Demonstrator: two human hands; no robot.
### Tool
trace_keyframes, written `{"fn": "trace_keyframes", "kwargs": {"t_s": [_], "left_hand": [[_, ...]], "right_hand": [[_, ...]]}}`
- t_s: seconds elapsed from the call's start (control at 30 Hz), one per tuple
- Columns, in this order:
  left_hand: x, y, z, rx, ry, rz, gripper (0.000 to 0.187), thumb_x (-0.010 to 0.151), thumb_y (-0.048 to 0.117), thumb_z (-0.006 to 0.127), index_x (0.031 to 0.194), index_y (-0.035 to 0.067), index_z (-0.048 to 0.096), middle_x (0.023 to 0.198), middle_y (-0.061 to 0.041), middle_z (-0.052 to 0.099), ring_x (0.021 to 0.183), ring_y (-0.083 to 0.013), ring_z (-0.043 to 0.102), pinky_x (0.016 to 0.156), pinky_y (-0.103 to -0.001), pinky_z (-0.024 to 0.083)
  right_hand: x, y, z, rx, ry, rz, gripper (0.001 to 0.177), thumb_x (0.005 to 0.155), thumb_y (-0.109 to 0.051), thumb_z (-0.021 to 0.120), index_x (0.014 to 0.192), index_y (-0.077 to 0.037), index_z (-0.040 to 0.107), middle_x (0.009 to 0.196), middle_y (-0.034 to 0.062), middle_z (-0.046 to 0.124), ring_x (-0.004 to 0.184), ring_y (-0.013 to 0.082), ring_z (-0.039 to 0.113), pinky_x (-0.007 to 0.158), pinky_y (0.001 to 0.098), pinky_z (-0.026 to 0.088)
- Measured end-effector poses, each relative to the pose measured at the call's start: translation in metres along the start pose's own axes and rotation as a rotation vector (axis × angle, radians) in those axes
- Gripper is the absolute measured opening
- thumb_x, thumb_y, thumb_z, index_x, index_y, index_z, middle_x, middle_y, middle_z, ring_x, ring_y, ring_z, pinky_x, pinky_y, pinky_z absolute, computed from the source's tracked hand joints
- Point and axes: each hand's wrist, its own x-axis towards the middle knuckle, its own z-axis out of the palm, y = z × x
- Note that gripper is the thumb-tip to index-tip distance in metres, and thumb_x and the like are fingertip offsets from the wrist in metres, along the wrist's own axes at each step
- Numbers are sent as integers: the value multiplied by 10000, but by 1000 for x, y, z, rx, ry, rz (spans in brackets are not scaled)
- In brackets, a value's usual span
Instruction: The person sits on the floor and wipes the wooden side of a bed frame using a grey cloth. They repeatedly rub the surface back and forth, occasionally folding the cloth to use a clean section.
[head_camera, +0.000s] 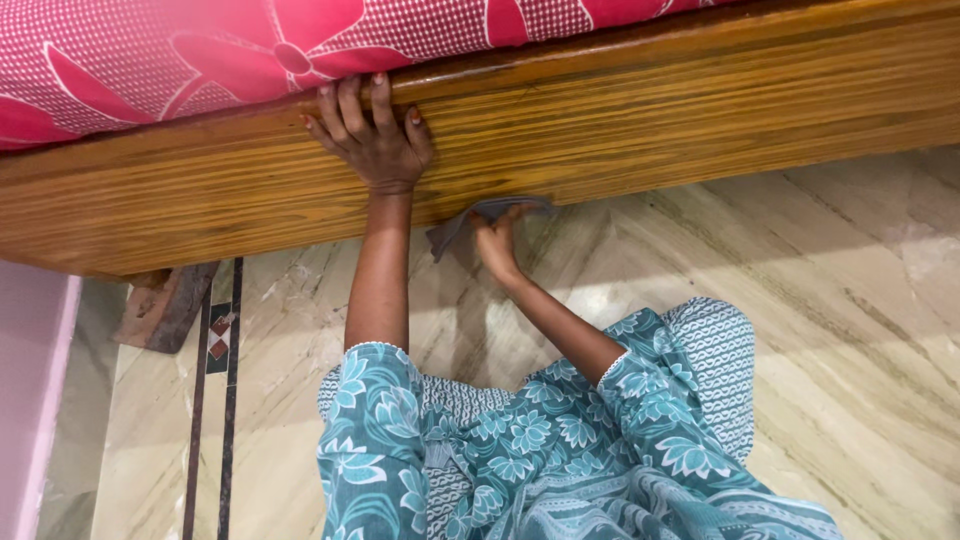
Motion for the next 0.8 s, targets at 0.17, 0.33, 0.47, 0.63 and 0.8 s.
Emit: {"fn": "trace_keyframes", "kwargs": {"t_s": [0.17,0.33,0.47,0.63,0.8], "left_hand": [[0,0,3,4,28,-3,507,1110,480,362,1559,244,373,1517,-69,397,1520,-300,249,1300,-564,60],[-1,0,2,17,8,-6,507,1112,486,358,1561,251,372,1517,-66,395,1518,-297,246,1298,-561,54],[0,1,5,9,25,-8,517,1109,498,343,1566,256,355,1520,-55,385,1523,-281,232,1305,-558,48],[-3,-1,6,1,21,-6,518,1114,499,340,1575,263,336,1520,-50,374,1529,-273,215,1310,-559,41],[-5,-1,6,21,0,-11,513,1116,495,346,1574,264,343,1513,-53,375,1527,-280,220,1306,-555,43]], "right_hand": [[29,-7,-24,619,-287,541,662,1004,-184,496,1566,41,228,1519,226,367,1245,395,481,1059,496,446],[69,2,-96,871,-274,735,311,987,-235,500,1196,-7,536,1131,204,628,977,293,621,865,415,547],[84,2,-181,984,-402,485,87,1084,-157,605,1055,-77,616,907,88,619,712,168,554,574,284,494],[88,-67,-245,889,116,229,204,953,-139,584,1132,-50,628,1122,74,644,1045,183,601,1015,323,537],[50,-134,-196,79,372,-336,868,1041,-400,595,1651,-173,20,1721,166,33,1566,365,198,1288,559,148]]}}
